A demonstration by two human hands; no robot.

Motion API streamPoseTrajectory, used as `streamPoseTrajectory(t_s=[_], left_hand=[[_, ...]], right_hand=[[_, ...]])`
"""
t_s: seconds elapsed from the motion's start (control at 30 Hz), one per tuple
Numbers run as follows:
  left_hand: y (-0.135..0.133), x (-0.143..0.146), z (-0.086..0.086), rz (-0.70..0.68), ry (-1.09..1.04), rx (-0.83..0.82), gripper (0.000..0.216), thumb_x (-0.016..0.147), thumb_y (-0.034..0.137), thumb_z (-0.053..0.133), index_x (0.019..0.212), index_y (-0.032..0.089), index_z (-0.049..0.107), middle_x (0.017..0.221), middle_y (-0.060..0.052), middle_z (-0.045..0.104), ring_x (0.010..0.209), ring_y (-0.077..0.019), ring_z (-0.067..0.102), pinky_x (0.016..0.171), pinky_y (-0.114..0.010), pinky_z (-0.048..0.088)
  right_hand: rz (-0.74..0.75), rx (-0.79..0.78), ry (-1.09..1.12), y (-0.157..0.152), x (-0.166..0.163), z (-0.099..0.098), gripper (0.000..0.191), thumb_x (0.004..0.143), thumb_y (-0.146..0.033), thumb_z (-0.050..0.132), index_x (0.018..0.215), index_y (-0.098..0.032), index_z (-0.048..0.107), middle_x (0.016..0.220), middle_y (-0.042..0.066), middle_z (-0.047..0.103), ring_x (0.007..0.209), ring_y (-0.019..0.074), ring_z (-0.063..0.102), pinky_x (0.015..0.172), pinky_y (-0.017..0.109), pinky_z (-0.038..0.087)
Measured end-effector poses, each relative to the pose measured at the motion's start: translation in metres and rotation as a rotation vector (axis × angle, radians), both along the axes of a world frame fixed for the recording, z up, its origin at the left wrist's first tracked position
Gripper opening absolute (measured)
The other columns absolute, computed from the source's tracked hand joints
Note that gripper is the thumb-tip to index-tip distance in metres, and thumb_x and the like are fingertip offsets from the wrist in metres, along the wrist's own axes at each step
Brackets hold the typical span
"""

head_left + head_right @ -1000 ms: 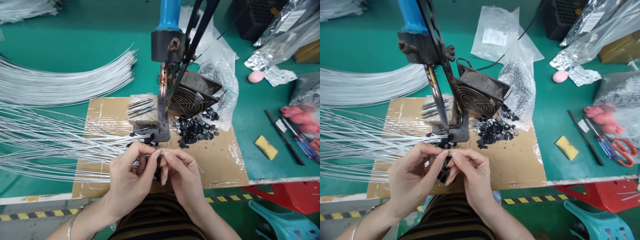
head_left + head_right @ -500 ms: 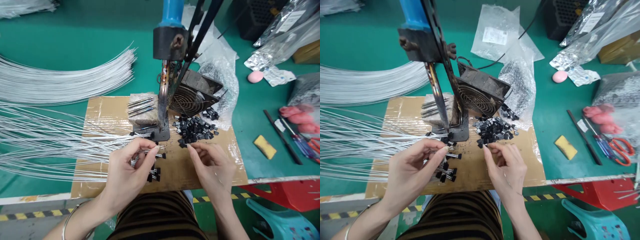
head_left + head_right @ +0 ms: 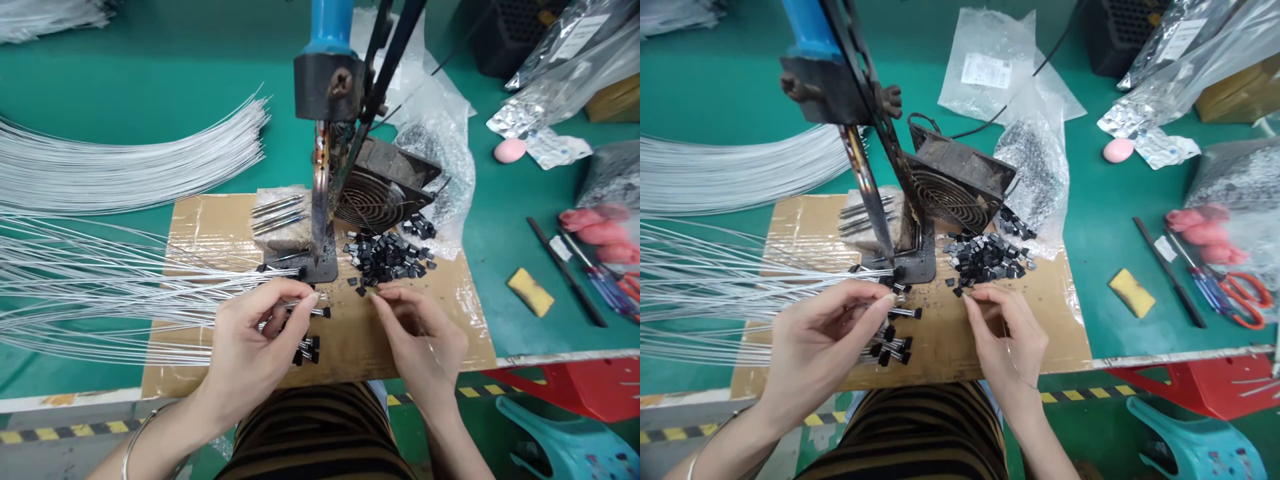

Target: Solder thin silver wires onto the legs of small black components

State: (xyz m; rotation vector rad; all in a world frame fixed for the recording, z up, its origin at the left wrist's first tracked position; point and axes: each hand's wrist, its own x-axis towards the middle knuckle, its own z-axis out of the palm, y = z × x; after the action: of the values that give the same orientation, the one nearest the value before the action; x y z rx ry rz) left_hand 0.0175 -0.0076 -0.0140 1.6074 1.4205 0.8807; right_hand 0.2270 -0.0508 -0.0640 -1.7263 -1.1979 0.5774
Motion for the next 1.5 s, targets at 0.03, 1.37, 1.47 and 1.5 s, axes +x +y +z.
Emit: streamPoseTrajectory(t_s=[0.03,1.37,1.47,1.5], left_hand=[[0.0,0.0,0.0,-0.005,0.005,0.007,0.01,0.096,0.02,0.069,0.087,0.022,0.074,0.074,0.001,0.071,0.057,-0.0102,0.055,0.051,-0.024,0.039],[0.007,-0.003,0.009,-0.037,-0.224,-0.174,0.013,0.092,0.015,0.072,0.082,0.023,0.075,0.088,-0.002,0.079,0.07,-0.0137,0.07,0.051,-0.02,0.046],[0.009,-0.001,0.011,-0.033,-0.213,-0.181,0.013,0.091,0.014,0.071,0.081,0.023,0.075,0.087,-0.002,0.079,0.071,-0.0141,0.071,0.052,-0.02,0.045],[0.01,-0.001,0.012,-0.032,-0.208,-0.184,0.013,0.091,0.014,0.071,0.081,0.022,0.075,0.087,-0.002,0.079,0.072,-0.0143,0.071,0.052,-0.021,0.045]], right_hand=[[-0.035,-0.009,0.119,0.0,-0.003,0.002,0.008,0.091,-0.027,0.082,0.096,-0.023,0.076,0.098,0.005,0.081,0.079,0.0177,0.074,0.071,0.032,0.062],[0.206,-0.15,0.759,0.024,-0.056,0.032,0.012,0.094,-0.036,0.079,0.097,-0.029,0.088,0.069,-0.001,0.066,0.053,0.0105,0.051,0.049,0.025,0.043],[0.219,-0.113,0.63,0.021,-0.054,0.03,0.014,0.097,-0.036,0.075,0.103,-0.031,0.086,0.077,0.0,0.066,0.064,0.0141,0.057,0.06,0.029,0.048],[0.232,-0.097,0.585,0.02,-0.052,0.029,0.018,0.1,-0.038,0.071,0.11,-0.031,0.085,0.082,0.001,0.066,0.07,0.0154,0.058,0.065,0.03,0.049]])
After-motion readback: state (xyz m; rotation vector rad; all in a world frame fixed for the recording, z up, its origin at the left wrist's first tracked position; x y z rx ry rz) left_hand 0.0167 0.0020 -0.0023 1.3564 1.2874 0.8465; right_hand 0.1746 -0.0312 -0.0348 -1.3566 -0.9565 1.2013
